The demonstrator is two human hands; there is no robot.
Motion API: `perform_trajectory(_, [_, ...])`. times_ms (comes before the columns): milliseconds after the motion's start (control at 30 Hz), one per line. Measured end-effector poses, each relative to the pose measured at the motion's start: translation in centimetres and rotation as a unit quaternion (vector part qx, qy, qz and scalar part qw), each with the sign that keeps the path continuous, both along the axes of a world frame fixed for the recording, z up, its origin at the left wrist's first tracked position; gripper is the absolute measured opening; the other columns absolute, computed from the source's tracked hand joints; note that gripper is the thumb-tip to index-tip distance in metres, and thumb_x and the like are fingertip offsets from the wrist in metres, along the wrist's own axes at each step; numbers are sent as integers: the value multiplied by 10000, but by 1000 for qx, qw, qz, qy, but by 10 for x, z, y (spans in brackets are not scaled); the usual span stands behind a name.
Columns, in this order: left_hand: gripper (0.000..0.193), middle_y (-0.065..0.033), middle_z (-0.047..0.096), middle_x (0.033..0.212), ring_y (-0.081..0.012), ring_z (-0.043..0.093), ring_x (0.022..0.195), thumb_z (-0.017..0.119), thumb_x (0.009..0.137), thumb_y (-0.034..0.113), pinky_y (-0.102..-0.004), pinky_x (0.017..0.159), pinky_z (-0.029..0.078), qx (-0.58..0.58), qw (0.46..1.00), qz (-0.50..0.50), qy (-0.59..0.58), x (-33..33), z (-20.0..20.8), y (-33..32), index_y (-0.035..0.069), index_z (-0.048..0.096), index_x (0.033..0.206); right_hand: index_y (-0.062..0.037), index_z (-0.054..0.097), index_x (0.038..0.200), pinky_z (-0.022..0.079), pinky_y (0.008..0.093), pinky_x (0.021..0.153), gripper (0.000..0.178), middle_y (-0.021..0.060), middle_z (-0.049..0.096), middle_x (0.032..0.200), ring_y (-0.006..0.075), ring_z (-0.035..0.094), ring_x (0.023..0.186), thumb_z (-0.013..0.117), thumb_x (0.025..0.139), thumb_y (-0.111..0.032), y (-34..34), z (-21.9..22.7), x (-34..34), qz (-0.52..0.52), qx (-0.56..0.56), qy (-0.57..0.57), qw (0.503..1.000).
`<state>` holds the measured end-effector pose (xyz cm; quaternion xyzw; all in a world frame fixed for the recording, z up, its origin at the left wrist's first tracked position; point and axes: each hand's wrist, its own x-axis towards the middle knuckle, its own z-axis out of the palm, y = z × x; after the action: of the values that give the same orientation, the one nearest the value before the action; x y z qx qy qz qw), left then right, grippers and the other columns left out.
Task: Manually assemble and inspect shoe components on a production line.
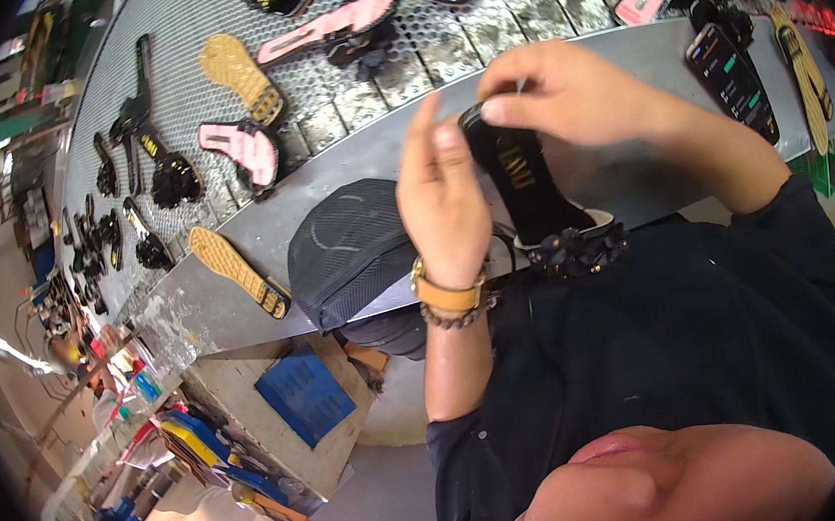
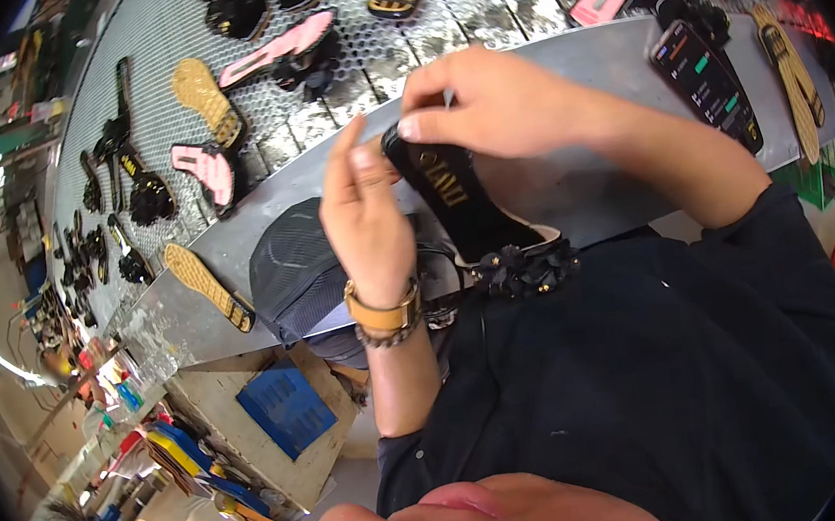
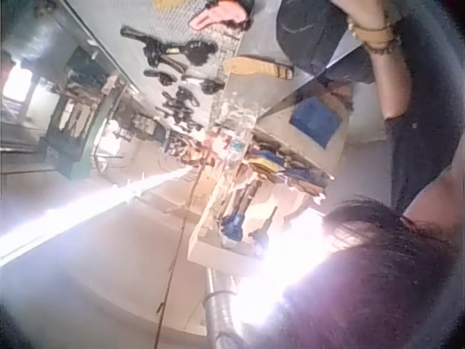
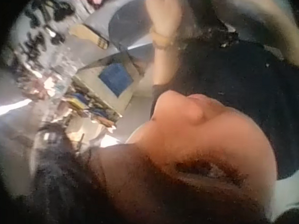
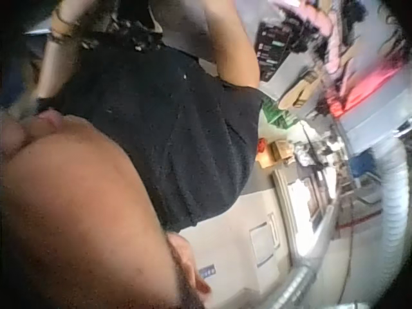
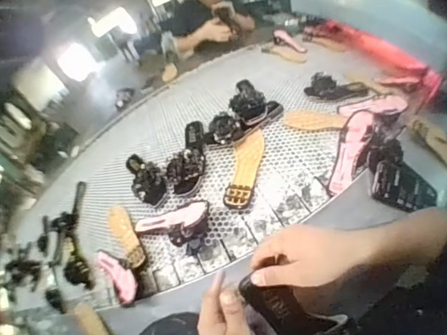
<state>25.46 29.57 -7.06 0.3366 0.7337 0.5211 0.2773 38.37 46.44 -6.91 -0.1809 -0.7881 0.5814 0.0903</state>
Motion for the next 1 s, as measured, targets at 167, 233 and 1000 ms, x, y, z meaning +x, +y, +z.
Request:
perform_trajectory(167, [527, -332, 446, 1477, -382, 500, 1355, 516, 1100, 254, -460, 1115, 465, 179, 890, 143, -394, -88, 32, -44, 106, 368, 1584, 17, 668, 1025, 545, 291, 601, 234, 81, 672, 795, 171, 670, 634, 643, 1017, -216, 80, 77, -66, -205, -48, 58, 976])
perform_trajectory(233, [584, -378, 308, 1526, -448, 396, 1436, 556, 1074, 207, -528, 1198, 401, 194, 852, 132, -468, -120, 30, -55, 164, 325, 1608, 44, 595, 998, 535, 280, 527, 197, 117, 658, 859, 180, 695, 651, 593, 1045, -148, 87, 105, -119, -268, -146, 194, 933])
perform_trajectory(1000, [411, -172, 629, 1254, -335, 639, 1103, 544, 973, 100, -405, 1016, 509, 255, 806, 495, 201, -72, 101, -187, -37, 603, 1355, 20, 566, 1163, 470, 533, 995, 465, 256, 524, 1188, 439, 532, 1145, 681, 791, -235, -52, 0, -219, 21, 229, 155, 961])
